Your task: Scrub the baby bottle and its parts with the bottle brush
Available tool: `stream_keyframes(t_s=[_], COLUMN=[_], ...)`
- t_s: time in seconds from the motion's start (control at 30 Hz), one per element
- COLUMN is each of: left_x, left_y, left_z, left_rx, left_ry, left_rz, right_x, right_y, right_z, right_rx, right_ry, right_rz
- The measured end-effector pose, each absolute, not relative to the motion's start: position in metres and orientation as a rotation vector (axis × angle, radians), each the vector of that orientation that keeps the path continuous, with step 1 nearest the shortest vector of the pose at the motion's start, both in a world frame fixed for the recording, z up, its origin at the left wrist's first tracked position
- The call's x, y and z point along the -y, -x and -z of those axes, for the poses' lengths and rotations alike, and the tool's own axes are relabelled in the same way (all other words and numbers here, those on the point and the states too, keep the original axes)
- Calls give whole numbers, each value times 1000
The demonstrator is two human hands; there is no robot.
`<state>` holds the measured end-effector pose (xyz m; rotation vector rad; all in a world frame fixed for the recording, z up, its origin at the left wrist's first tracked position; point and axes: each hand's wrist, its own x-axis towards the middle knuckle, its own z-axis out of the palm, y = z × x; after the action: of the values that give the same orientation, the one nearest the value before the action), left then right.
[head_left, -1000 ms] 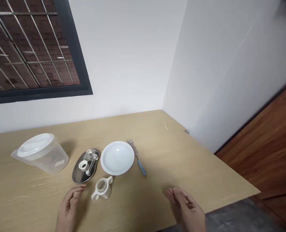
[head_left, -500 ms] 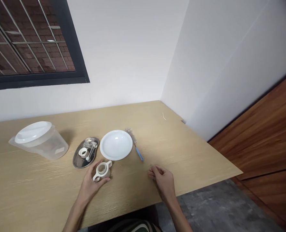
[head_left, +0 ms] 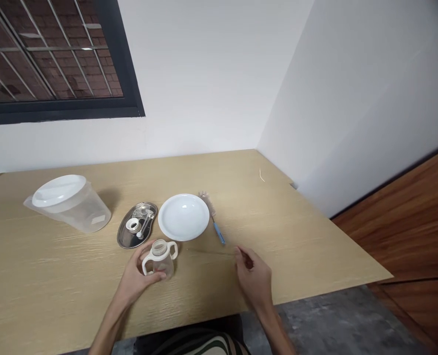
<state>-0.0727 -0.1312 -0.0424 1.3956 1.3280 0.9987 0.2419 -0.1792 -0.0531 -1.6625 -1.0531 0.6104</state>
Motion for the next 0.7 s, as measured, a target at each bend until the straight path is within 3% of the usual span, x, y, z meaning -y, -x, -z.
stream_keyframes(t_s=[0.27, 0.43, 0.7], left_x=[146, 150, 144], left_y=[56, 48, 53], left_z=[18, 22, 43], left_rx=[-1126, -1105, -1252], left_ry=[-1253, -1249, -1573], left_rz=[-859, -896, -944], right_x=[174, 165, 161], right_y=[-168, -140, -130], right_z=[18, 25, 32], right_rx=[1526, 1365, 1304], right_ry=[1104, 1082, 1065], right_rz=[-986, -1145, -1100])
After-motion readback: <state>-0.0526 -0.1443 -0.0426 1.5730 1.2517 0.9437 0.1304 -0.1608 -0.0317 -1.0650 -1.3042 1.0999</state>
